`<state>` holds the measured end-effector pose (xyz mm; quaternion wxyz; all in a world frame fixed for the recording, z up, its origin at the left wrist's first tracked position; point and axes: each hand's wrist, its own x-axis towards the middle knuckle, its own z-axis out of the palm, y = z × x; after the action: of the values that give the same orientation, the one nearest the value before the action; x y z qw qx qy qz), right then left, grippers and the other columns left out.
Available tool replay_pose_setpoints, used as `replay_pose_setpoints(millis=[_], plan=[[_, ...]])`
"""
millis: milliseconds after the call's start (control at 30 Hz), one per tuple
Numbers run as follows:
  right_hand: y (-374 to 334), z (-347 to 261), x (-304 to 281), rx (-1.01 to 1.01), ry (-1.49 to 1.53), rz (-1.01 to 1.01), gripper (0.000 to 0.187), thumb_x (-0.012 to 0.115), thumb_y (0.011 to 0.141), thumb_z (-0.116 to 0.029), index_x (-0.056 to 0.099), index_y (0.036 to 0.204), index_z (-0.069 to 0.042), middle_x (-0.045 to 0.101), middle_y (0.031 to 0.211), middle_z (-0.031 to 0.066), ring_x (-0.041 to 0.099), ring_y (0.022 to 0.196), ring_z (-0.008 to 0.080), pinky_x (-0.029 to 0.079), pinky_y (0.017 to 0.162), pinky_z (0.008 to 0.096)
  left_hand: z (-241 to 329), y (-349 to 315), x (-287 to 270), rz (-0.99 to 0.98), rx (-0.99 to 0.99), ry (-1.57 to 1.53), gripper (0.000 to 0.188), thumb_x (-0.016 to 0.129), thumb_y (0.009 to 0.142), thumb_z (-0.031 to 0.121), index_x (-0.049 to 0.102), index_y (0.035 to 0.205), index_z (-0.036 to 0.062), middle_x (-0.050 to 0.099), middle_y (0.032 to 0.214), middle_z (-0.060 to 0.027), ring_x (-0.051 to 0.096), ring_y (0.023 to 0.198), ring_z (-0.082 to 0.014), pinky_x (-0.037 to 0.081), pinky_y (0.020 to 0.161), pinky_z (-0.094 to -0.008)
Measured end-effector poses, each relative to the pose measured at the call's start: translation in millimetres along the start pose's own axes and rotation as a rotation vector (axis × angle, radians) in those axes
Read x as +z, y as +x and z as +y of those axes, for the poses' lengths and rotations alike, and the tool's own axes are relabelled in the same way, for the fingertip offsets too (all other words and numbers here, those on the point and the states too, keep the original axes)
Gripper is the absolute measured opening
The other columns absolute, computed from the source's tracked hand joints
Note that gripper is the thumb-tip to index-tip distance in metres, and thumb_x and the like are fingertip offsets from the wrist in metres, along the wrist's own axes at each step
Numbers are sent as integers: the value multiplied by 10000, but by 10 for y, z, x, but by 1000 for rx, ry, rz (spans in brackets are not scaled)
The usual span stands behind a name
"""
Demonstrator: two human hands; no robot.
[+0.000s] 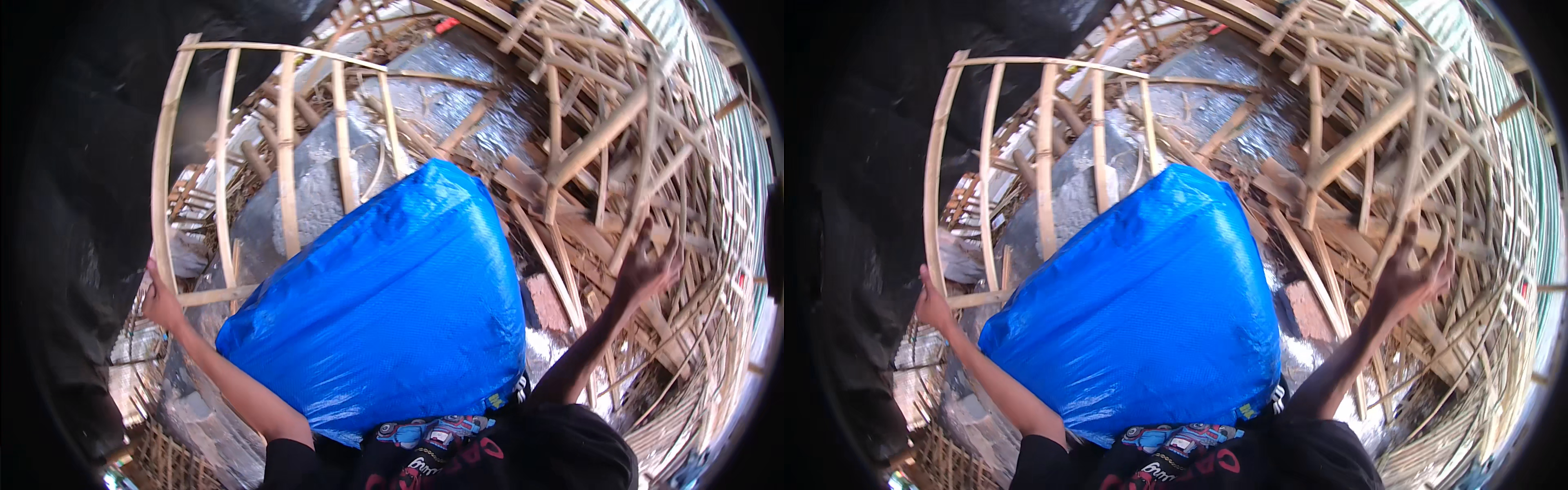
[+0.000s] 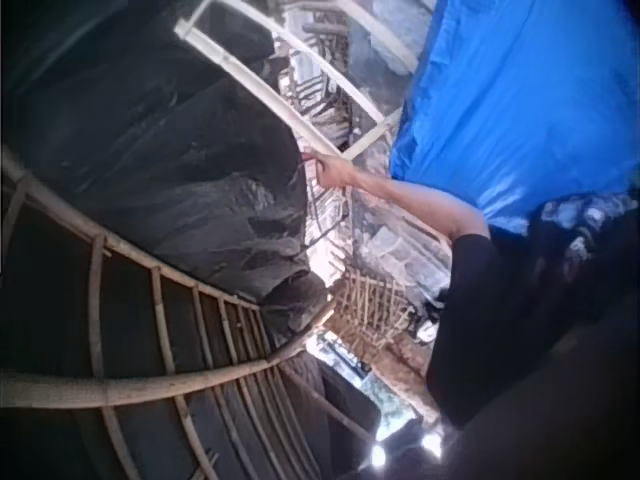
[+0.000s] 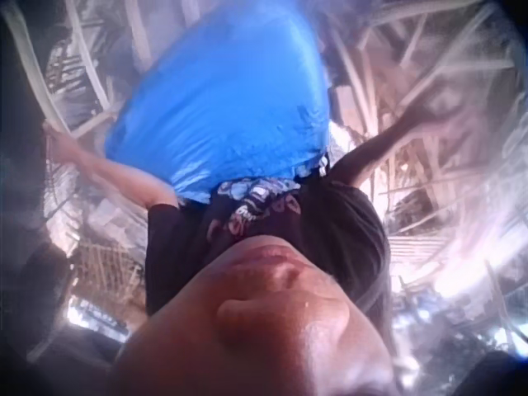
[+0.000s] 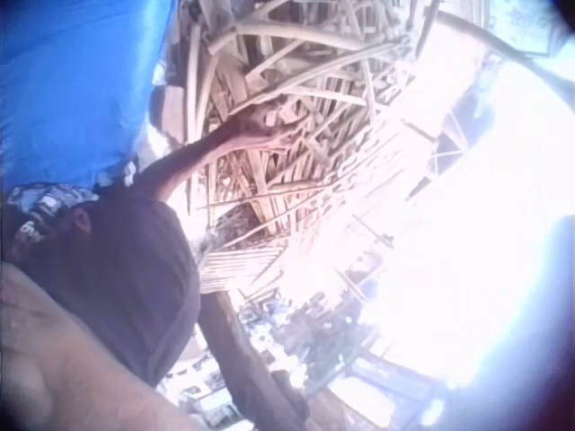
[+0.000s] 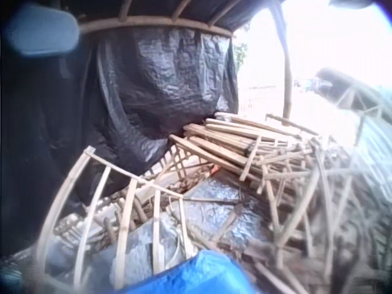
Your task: The person assembles a bamboo frame by placing bamboo strips onto a wooden lattice and securing them with a hammer and nails.
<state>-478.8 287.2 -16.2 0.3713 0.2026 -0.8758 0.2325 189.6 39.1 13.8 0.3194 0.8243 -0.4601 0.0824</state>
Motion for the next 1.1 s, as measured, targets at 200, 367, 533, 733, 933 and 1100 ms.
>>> replay_pose_setpoints(millis=[200, 367, 533, 733, 933, 1100], plan=[[-678, -777, 359, 4, 871, -1049, 267, 637, 852, -9, 659, 1118, -15, 722, 975, 130, 708, 831, 231, 555, 746, 329, -229, 74, -2, 42, 3, 143, 692, 564, 859, 654, 736, 918, -14, 720, 795, -160, 688, 724, -264, 514, 727, -382], [-1230, -790, 910, -243, 886, -1194, 415, 700, 804, -93, 610, 1207, -51, 615, 1201, 201, 572, 1150, 349, 469, 959, 400, 93, -60, -16, 38, 16, 164, 676, 564, 867, 638, 737, 925, -12, 716, 795, -173, 688, 730, -267, 513, 745, -388], [-1500, -797, 1120, -453, 611, -1147, 338, 561, 860, -99, 528, 1187, -21, 626, 1069, 236, 623, 971, 407, 502, 821, 498, 68, 61, 61, 75, 75, -171, 606, 610, 875, 574, 729, 957, -15, 722, 797, -161, 680, 716, -224, 504, 703, -354], [-1108, -808, 880, -326, 725, -1061, 175, 485, 906, -75, 574, 1018, 26, 650, 971, 244, 633, 878, 419, 493, 758, 485, 56, -74, 77, 115, 95, -144, 707, 608, 887, 554, 624, 563, -74, 463, 407, -140, 384, 422, -169, 319, 502, -392], [-761, -648, 484, 60, 949, -1290, 231, 511, 979, -173, 597, 1047, 30, 615, 791, 88, 540, 703, 148, 448, 670, 299, -10, -56, 95, 162, 183, -223, 707, 613, 885, 550, 610, 557, -76, 449, 406, -145, 359, 406, -186, 306, 483, -396], [-682, -866, 110, 79, 1333, -1222, 268, 492, 1013, -161, 533, 1211, 16, 554, 913, 7, 497, 821, 77, 427, 743, 224, -141, 8, 44, 126, 120, -182, 697, 621, 876, 552, 610, 575, -77, 471, 432, -174, 354, 417, -242, 309, 496, -421]])
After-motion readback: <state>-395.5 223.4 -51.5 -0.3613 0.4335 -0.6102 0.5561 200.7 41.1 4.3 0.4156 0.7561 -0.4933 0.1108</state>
